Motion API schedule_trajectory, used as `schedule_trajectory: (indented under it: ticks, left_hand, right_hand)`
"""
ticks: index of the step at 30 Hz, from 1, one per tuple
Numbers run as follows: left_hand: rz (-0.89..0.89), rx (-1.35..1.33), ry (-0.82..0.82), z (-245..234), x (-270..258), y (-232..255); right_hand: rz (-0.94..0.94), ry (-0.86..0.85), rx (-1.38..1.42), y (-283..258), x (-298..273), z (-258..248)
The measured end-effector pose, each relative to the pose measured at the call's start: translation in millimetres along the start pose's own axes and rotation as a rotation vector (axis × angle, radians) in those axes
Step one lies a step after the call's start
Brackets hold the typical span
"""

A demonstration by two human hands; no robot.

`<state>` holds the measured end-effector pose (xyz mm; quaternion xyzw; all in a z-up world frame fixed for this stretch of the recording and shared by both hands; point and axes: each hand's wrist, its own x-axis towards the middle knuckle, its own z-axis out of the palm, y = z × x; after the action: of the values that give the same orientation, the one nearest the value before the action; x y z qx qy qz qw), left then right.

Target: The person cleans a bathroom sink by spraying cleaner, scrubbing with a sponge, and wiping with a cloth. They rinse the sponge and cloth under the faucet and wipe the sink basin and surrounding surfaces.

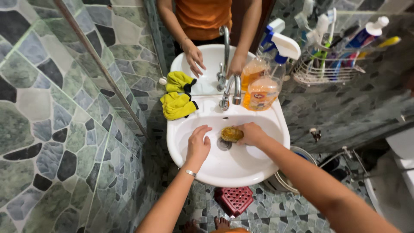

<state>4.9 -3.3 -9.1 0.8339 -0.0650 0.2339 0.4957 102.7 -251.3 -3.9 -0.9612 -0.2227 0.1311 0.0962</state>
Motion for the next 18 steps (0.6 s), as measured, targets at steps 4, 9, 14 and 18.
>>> schedule_trajectory:
  ticks: [4, 9, 14, 18]
  left_hand:
    - [0.056, 0.091, -0.104, -3.9, 3.5, -6.8]
    - [-0.117, 0.433, -0.732, 4.0, 16.2, -7.6]
    - [0.070, 0.350, -0.679, 82.8, 6.6, -6.9]
    - [0.132, 0.555, -0.571, 98.5, 34.2, -29.3]
  right_hand:
    - [-0.084, 0.033, 0.152, -31.1, 14.4, 32.6]
    - [-0.300, -0.129, 0.183, -50.9, 0.0, 41.8]
    - [-0.236, -0.363, -0.029, 2.9, -9.7, -9.1]
    - [-0.065, 0.011, -0.096, -16.0, 1.8, 2.2]
